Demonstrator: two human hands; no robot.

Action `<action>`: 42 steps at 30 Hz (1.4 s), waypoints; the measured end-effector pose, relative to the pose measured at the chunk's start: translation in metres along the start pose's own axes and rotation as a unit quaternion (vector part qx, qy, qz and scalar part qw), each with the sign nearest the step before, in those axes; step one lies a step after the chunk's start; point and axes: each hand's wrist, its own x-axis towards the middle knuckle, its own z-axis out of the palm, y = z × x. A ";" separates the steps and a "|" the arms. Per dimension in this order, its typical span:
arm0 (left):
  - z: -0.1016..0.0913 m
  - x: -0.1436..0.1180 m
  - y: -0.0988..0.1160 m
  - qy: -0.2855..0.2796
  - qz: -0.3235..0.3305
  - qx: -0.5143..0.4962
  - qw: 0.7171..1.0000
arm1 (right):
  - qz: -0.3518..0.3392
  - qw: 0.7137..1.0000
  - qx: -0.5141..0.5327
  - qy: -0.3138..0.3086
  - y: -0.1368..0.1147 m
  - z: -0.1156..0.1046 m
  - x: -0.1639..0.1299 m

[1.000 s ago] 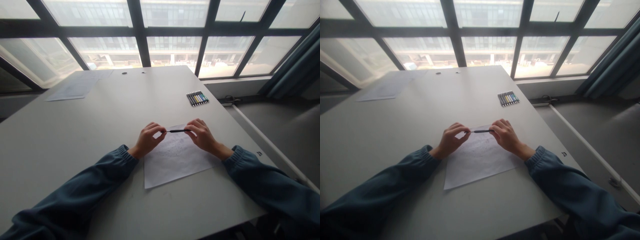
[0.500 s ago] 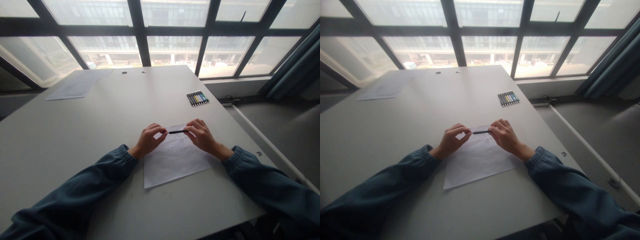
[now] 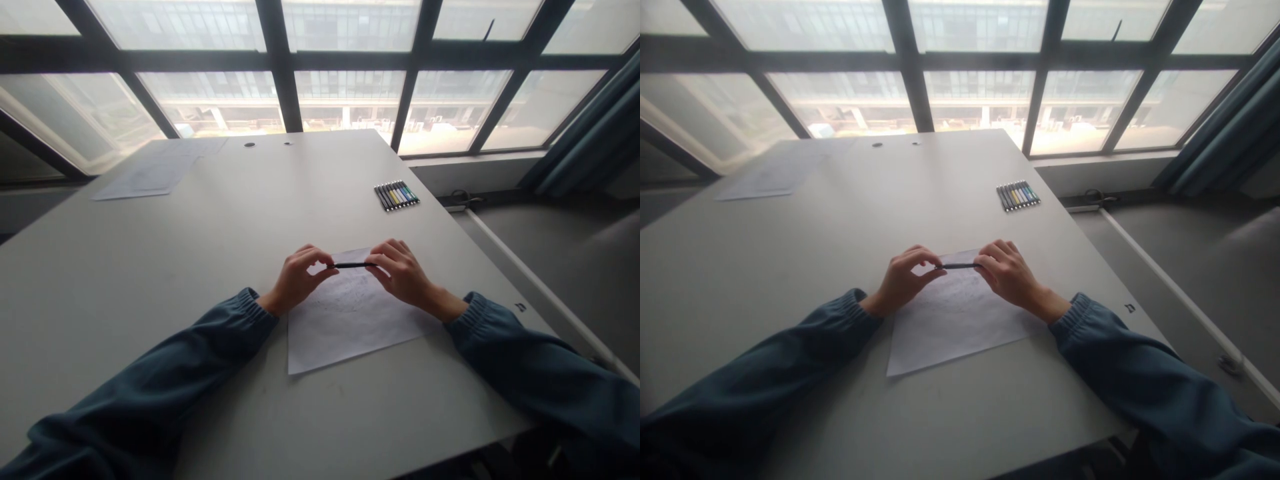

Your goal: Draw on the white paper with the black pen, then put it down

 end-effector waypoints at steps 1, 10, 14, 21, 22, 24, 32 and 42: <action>0.000 0.000 0.000 -0.002 0.001 -0.002 1.000 | -0.001 1.000 0.001 0.001 0.000 0.000 0.000; -0.001 0.001 0.004 0.012 0.006 -0.020 1.000 | -0.021 1.000 0.001 0.007 -0.001 -0.002 0.000; -0.001 0.001 0.004 0.018 0.003 -0.026 0.999 | -0.037 0.999 -0.015 0.001 -0.005 -0.004 0.001; -0.003 0.003 0.008 0.015 0.035 -0.038 0.999 | -0.037 0.999 -0.006 -0.022 -0.007 -0.005 0.004; -0.003 0.003 0.008 0.014 0.040 -0.036 0.998 | -0.035 0.999 -0.002 -0.023 -0.007 -0.004 0.003; -0.003 0.004 0.007 0.014 0.048 -0.032 0.998 | -0.031 0.999 0.007 -0.025 -0.007 -0.003 0.003; -0.001 0.001 0.002 0.013 0.041 -0.028 0.999 | 0.001 0.998 0.059 -0.012 -0.006 0.001 0.002; -0.003 -0.001 -0.002 0.017 -0.038 0.035 0.999 | 0.027 0.997 0.071 0.013 -0.004 0.002 0.001</action>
